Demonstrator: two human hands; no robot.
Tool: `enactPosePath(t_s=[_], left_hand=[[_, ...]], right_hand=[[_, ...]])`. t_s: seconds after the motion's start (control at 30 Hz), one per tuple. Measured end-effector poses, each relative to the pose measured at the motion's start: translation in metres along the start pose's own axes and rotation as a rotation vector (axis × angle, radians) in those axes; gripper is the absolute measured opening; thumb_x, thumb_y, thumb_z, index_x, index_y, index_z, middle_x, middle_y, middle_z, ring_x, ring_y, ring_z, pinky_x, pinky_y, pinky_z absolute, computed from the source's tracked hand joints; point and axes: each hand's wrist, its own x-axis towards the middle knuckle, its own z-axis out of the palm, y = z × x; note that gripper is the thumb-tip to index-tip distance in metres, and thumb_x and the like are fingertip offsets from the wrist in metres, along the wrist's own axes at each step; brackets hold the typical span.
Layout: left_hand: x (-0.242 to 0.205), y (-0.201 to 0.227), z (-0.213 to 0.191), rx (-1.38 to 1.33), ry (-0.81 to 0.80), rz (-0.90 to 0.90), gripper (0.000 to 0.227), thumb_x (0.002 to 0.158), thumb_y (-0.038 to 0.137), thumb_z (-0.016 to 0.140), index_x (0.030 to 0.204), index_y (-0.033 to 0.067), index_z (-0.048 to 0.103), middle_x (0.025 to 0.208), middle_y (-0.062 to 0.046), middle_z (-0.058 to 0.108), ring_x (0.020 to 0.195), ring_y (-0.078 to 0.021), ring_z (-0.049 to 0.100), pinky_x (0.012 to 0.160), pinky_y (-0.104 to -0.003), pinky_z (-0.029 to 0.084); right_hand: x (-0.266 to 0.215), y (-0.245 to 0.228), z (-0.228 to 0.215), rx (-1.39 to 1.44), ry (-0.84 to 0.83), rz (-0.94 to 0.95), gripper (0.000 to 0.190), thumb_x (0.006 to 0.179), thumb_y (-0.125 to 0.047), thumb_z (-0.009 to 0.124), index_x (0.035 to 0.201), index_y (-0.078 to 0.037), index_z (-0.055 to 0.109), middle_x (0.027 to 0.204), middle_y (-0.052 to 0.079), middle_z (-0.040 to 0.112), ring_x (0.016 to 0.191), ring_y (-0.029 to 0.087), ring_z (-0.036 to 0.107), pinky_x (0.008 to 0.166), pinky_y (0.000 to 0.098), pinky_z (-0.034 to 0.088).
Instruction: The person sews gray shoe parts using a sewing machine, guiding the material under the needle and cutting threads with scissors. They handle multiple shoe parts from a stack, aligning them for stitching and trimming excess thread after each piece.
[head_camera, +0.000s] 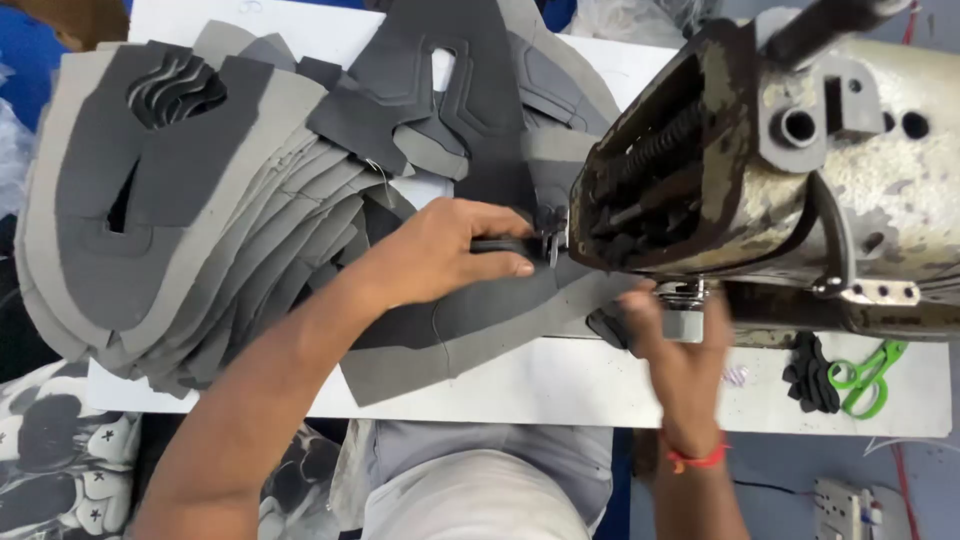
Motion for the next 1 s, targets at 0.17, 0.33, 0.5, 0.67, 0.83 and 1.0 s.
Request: enactPosePath(t_s=[0.17, 0.33, 0.5, 0.67, 0.83, 1.0], left_hand=[[0.006, -0.006, -0.006, -0.131, -0.024, 0.033, 0.046, 0.085, 0.036, 0.078, 0.121, 0.0073, 0.074, 0.111, -0.011, 0.077, 0.102, -0.0216, 0.073, 0.088, -0.034, 0.055], [0.009, -0.005, -0.007, -0.156, -0.092, 0.028, 0.045, 0.085, 0.034, 0.078, 0.122, 0.0096, 0.074, 0.124, -0.011, 0.075, 0.115, -0.0212, 0.072, 0.099, -0.033, 0.052], [0.009, -0.007, -0.006, -0.151, -0.071, -0.014, 0.041, 0.085, 0.033, 0.078, 0.119, 0.0093, 0.076, 0.123, -0.01, 0.076, 0.112, -0.0203, 0.073, 0.098, -0.033, 0.054], [0.007, -0.003, -0.005, -0.164, -0.048, -0.014, 0.042, 0.085, 0.032, 0.078, 0.12, 0.0085, 0.075, 0.115, -0.009, 0.078, 0.104, -0.0176, 0.074, 0.092, -0.032, 0.055], [0.0, -0.002, 0.011, -0.145, -0.022, -0.029, 0.037, 0.089, 0.029, 0.075, 0.117, 0.0047, 0.075, 0.096, -0.01, 0.076, 0.087, -0.0134, 0.066, 0.078, -0.031, 0.053], [-0.018, 0.01, 0.043, -0.197, 0.18, -0.05, 0.036, 0.094, 0.024, 0.071, 0.121, 0.0001, 0.068, 0.076, -0.003, 0.066, 0.068, -0.0059, 0.059, 0.063, -0.027, 0.048]], right_hand=[[-0.015, -0.024, 0.043, -0.043, -0.073, 0.033, 0.032, 0.096, -0.011, 0.075, 0.126, -0.003, 0.066, 0.081, -0.007, 0.06, 0.062, 0.001, 0.045, 0.052, 0.0181, 0.036], [-0.014, -0.033, 0.048, -0.019, -0.073, 0.09, 0.04, 0.096, -0.012, 0.072, 0.136, -0.007, 0.066, 0.077, -0.009, 0.06, 0.061, -0.001, 0.043, 0.051, 0.0185, 0.034], [-0.012, -0.025, 0.046, -0.017, -0.07, 0.104, 0.023, 0.099, -0.013, 0.073, 0.119, -0.003, 0.071, 0.081, -0.008, 0.06, 0.066, 0.0, 0.045, 0.054, 0.0194, 0.036], [-0.012, -0.016, 0.045, -0.037, -0.039, 0.078, 0.027, 0.096, -0.015, 0.074, 0.12, -0.003, 0.069, 0.083, -0.008, 0.063, 0.067, -0.001, 0.048, 0.055, 0.0183, 0.039], [-0.015, -0.013, 0.038, -0.016, -0.006, 0.115, 0.03, 0.096, -0.017, 0.075, 0.118, 0.001, 0.067, 0.081, -0.005, 0.062, 0.066, 0.001, 0.049, 0.055, 0.0195, 0.04], [-0.025, -0.029, 0.02, -0.059, -0.076, 0.236, 0.043, 0.096, -0.018, 0.077, 0.13, 0.003, 0.061, 0.08, 0.003, 0.064, 0.062, 0.007, 0.05, 0.053, 0.023, 0.04]])
